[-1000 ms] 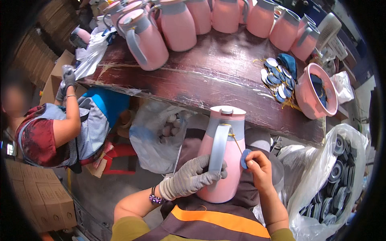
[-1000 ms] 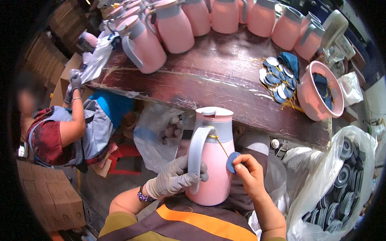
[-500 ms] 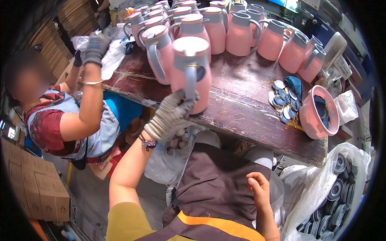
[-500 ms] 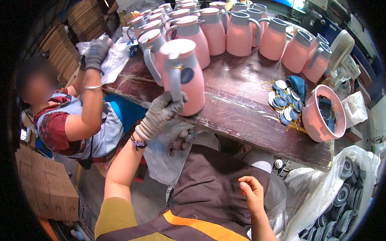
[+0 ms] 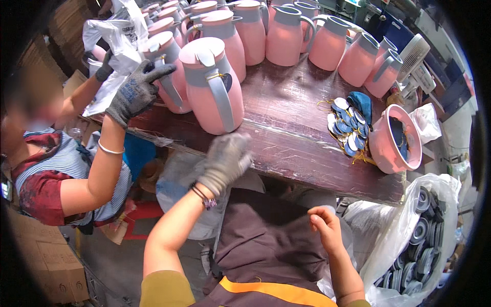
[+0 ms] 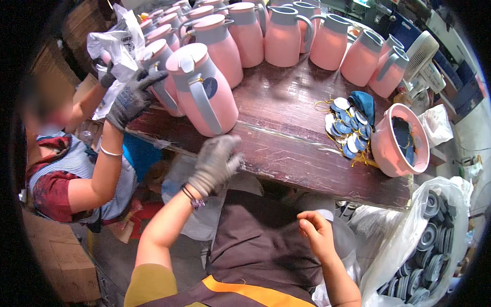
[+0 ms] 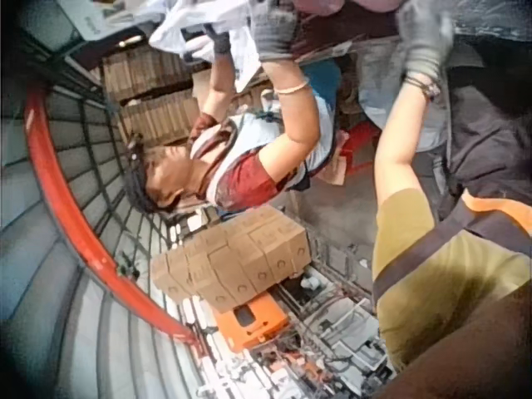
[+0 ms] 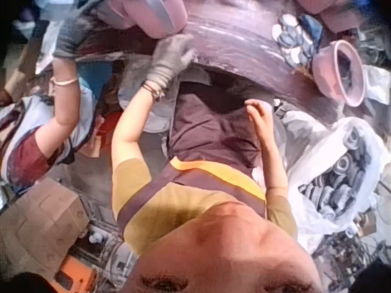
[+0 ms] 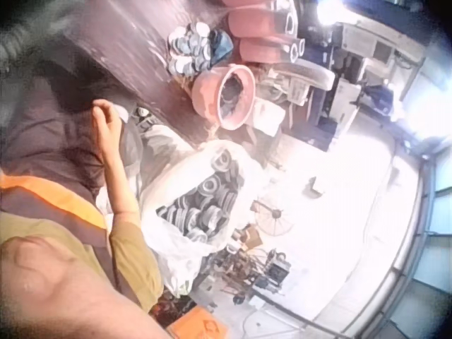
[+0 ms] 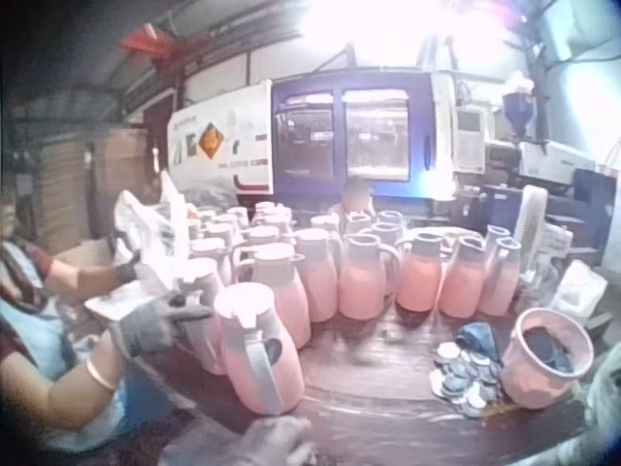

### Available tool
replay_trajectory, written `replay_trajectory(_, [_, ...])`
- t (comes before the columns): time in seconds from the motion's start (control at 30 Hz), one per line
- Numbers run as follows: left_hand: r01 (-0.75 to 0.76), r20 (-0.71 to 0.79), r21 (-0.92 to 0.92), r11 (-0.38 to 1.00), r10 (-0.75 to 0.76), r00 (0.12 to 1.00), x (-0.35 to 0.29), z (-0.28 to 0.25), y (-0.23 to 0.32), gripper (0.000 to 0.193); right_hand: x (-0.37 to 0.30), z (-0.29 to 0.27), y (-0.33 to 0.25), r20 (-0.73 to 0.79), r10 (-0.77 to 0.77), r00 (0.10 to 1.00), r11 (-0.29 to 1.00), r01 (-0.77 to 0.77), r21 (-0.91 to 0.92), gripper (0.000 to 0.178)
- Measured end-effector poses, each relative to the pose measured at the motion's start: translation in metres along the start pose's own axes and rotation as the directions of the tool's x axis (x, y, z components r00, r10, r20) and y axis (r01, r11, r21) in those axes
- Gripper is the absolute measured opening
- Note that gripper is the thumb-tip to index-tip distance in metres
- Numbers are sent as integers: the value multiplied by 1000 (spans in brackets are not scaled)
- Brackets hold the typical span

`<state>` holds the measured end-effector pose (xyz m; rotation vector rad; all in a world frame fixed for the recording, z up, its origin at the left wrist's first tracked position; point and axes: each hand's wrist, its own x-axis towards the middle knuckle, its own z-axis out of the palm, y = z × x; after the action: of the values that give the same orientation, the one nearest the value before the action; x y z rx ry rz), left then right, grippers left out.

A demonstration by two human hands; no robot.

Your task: The person assembles pink pitchers by inserting a grey lid into the opening, attaching a small tag to the handle, and placing the finished unit on a table. The process is repeated for multiple pitchers in a workshop setting.

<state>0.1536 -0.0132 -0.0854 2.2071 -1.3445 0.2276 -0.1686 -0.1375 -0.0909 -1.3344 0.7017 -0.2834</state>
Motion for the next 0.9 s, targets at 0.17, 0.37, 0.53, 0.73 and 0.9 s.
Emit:
replay_trajectory(0.17, [188, -95, 89, 978, -179, 979, 32, 17, -72, 40, 63, -12, -34, 7, 22, 1000, 996, -21, -91, 23])
replay_trajectory(0.37, [362, -235, 215, 907, -312, 921, 25, 29, -94, 65, 217, -17, -88, -88, -62, 994, 990, 50, -131, 28])
replay_trajectory(0.53, [295, -302, 35, 955, -271, 914, 24, 21, -96, 32, 393, -28, -144, -165, -357, 920, 865, 259, -430, 64])
replay_trajectory(0.73, [221, -338, -22, 975, -215, 916, 26, 22, -97, 17, 515, -46, -231, -184, -651, 736, 713, 512, -479, 55])
replay_trajectory(0.9, [246, -318, -25, 969, -241, 917, 20, 20, -99, 15, 460, 29, -160, -178, -816, 550, 565, 693, -448, 30])
